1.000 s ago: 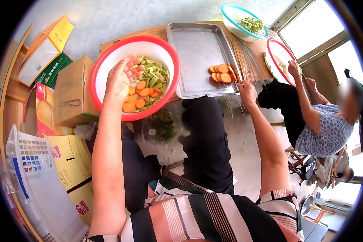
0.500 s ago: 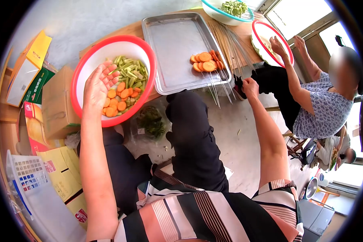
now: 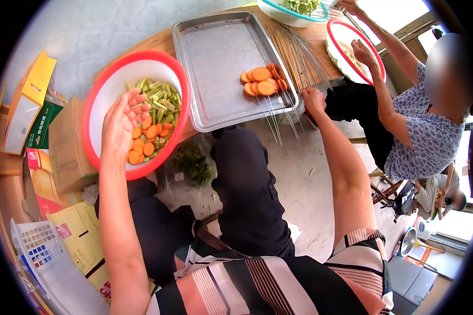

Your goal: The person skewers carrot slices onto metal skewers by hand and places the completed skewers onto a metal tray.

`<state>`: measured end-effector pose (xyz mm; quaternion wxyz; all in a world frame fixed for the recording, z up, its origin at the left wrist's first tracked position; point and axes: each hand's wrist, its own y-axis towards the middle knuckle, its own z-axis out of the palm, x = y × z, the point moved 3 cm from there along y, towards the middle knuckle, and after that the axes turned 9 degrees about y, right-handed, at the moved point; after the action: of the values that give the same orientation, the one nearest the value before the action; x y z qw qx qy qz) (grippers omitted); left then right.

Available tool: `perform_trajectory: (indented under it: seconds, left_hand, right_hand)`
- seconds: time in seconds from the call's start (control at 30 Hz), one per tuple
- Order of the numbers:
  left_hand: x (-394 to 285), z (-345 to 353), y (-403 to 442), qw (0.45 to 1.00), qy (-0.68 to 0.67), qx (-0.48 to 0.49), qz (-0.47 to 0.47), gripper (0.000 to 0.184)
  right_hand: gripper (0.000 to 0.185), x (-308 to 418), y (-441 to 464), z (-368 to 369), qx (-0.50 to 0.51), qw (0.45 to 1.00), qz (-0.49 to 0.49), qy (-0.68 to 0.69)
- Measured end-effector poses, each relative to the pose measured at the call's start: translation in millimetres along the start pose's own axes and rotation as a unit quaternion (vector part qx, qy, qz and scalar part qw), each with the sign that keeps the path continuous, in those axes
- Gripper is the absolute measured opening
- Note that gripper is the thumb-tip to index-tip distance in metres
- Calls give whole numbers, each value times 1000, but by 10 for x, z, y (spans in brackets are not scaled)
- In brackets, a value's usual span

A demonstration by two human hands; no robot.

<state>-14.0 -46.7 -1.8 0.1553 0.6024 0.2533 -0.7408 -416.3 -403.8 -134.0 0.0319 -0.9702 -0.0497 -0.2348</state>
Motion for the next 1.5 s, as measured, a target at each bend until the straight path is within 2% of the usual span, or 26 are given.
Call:
perform_trajectory:
  seconds: [0.1, 0.33, 0.5, 0.6, 0.73, 0.8, 0.83, 0.9, 0.93, 0.97, 1.0, 1.03, 1.1, 1.17, 1.23, 1.27, 1.3, 1.37, 1.4, 1.5]
  left_hand:
    - [0, 8, 5, 1000, 5, 0, 1, 35]
    - [-33, 52, -3, 1000, 7, -7, 6, 35]
    - [-38, 52, -15, 1000, 6, -5, 7, 35]
    - [-27, 36, -24, 1000, 10, -4, 6, 35]
    - [-38, 31, -35, 1000, 10, -10, 9, 36]
    - [-54, 23, -37, 1000, 6, -22, 12, 36]
    - [-33, -3, -18, 1000, -7, -11, 14, 36]
    - [-11, -50, -9, 999, -29, -1, 19, 35]
    - [-22, -52, -9, 999, -37, -3, 22, 35]
    - [-45, -37, -24, 999, -29, -8, 24, 36]
    - [-38, -54, -28, 999, -30, -3, 30, 36]
    - [-49, -63, -47, 999, -30, -13, 32, 36]
    - [-67, -75, -86, 998, -36, -3, 44, 35]
    - [-71, -65, -110, 999, -20, 1, 37, 36]
    - [-103, 16, -112, 995, -57, 69, 35, 39]
    - [-109, -22, -145, 994, -76, 72, 31, 41]
    - [-144, -34, -181, 992, -97, 77, 30, 42]
    - [-183, -103, -230, 989, -127, 68, 26, 43]
    - [-200, -169, -244, 988, -126, 70, 45, 41]
    - [-198, -374, -281, 988, -132, 40, 70, 34]
  right_hand:
    - [27, 63, 58, 34, 23, 999, 33, -12]
    - [28, 18, 201, 116, 29, 998, 37, 36]
    - [24, 22, 147, 124, -10, 998, -34, 43]
    - [22, 5, 186, 163, 40, 995, -49, 81]
    - [22, 5, 169, 49, 11, 993, -73, 87]
    - [23, 73, 97, -115, 56, 981, -61, 178]
    - [23, 140, 46, -159, 78, 964, -15, 253]
    - [17, 353, -143, -340, 187, 884, 30, 428]
    - [15, 444, -223, -403, 226, 821, 100, 515]
    - [15, 532, -289, -438, 269, 731, 159, 607]
    - [15, 736, -468, -575, 320, 653, 167, 666]
    - [15, 968, -660, -711, 377, 606, 128, 689]
    - [19, 1491, -1119, -931, 425, 596, 57, 679]
    - [18, 2023, -1650, -1033, 448, 616, 12, 647]
    - [18, 2534, -2130, -858, 468, 701, -44, 537]
    - [19, 2611, -2233, -847, 476, 688, -48, 546]
    - [19, 2789, -2435, -758, 474, 710, -90, 513]
    - [18, 3077, -2773, -550, 496, 723, -99, 471]
    - [18, 3172, -2888, -426, 528, 707, -134, 452]
    - [24, 3358, -3133, -139, 589, 683, -148, 406]
